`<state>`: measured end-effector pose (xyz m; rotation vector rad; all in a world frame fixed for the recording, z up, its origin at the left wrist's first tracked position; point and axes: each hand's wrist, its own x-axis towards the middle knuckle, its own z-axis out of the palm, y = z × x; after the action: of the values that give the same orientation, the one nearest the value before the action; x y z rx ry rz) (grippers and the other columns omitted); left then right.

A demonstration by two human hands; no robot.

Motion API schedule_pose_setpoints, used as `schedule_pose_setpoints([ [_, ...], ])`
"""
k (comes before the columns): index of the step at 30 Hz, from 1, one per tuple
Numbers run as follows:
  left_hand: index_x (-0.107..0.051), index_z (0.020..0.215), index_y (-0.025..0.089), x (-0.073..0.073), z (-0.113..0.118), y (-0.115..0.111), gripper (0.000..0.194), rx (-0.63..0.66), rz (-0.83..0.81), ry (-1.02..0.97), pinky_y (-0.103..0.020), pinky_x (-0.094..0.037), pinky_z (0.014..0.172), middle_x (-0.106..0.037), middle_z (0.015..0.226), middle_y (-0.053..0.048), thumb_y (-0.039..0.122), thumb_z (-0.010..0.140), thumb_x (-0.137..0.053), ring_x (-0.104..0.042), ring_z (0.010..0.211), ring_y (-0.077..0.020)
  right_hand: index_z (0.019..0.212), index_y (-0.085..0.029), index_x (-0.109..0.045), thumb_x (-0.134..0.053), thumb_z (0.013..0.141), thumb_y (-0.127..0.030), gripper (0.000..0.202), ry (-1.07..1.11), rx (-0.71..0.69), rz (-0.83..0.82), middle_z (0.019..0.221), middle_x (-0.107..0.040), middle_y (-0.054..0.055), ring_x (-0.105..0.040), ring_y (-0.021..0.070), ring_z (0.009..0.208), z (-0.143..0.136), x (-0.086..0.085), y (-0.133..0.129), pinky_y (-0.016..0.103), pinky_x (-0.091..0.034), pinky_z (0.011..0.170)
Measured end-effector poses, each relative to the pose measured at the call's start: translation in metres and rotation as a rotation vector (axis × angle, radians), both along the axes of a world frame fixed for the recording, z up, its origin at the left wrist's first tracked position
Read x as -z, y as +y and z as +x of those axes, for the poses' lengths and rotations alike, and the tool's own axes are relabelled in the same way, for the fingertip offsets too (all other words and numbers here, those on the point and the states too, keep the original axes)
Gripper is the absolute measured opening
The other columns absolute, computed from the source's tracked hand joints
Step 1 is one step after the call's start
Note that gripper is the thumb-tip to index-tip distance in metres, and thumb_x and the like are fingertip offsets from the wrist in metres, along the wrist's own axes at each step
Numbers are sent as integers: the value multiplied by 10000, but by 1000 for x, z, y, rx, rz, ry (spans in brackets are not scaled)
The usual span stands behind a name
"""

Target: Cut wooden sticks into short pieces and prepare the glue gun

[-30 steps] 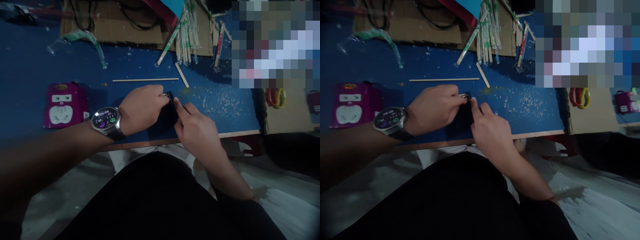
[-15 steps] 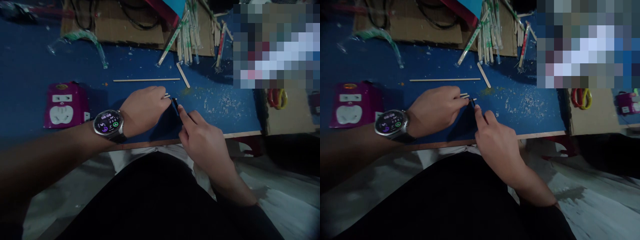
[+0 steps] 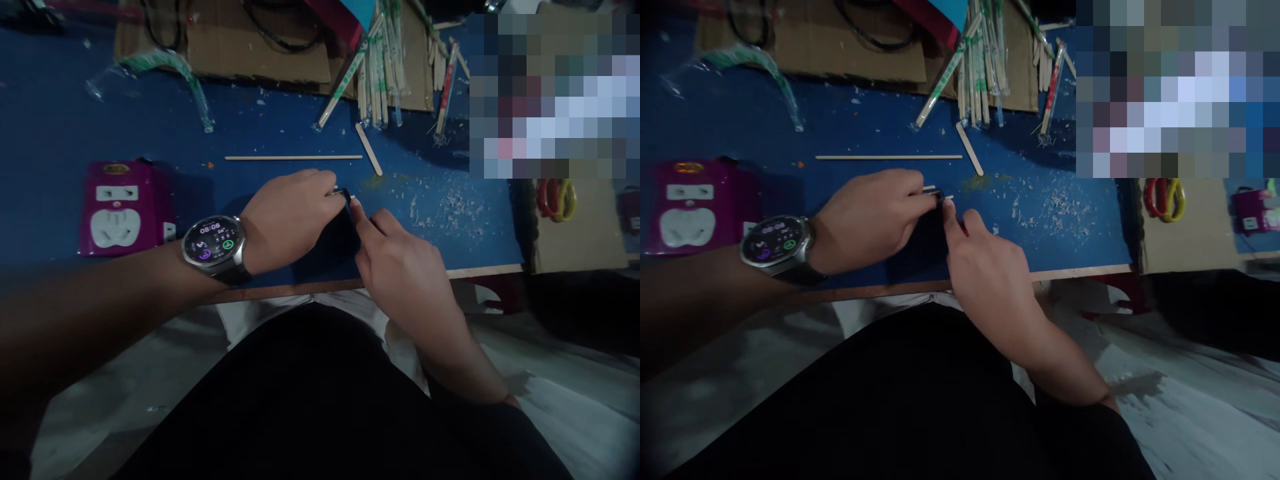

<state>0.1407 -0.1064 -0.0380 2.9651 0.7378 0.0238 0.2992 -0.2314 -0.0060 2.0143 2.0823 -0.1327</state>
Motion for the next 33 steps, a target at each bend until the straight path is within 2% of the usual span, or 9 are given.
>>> schedule_pose_setpoints([
  [8,-723,956,152,5,-2,5,349,12,-11,-39,-363,-399,657,-628,949,-116,118,1019,-381,-603,889,-260,1758,-169,-342,-359,1085,-160,673,57,19,31,1322,-674,153,-625,186,740,3,6,7,334,-346,528],
  [14,-741,1144,155,8,-8,0,366,-61,-22,-50,-342,-341,640,-646,1028,-116,171,1080,-382,-612,950,-267,1746,-179,-376,-363,1107,-216,640,48,12,77,1292,-693,139,-602,180,712,3,9,6,335,-337,524],
  [19,-710,1176,123,7,-9,-6,355,-27,-14,-72,-325,-418,686,-676,1170,-152,126,1082,-368,-629,1054,-278,1732,-199,-411,-380,1094,-228,639,36,26,88,1291,-702,139,-608,188,718,4,9,4,330,-345,520],
  [24,-704,1263,83,0,-8,-7,431,32,3,-22,-359,-435,637,-683,1104,-193,86,1066,-322,-645,1039,-319,1727,-205,-429,-386,1094,-245,636,53,22,106,1300,-706,145,-627,194,743,5,9,2,320,-378,549],
  [28,-735,1200,82,-3,-6,-9,418,10,-11,-6,-361,-459,660,-697,1078,-190,78,1058,-343,-655,1034,-314,1730,-230,-430,-401,1100,-262,631,39,37,113,1276,-717,123,-617,191,725,5,9,4,328,-347,542],
  [33,-741,1209,68,-3,-5,-11,449,-4,5,10,-353,-428,614,-694,1037,-189,74,1053,-320,-654,981,-303,1736,-211,-406,-434,1086,-241,652,82,18,122,1256,-708,120,-667,230,877,5,8,1,321,-351,555],
])
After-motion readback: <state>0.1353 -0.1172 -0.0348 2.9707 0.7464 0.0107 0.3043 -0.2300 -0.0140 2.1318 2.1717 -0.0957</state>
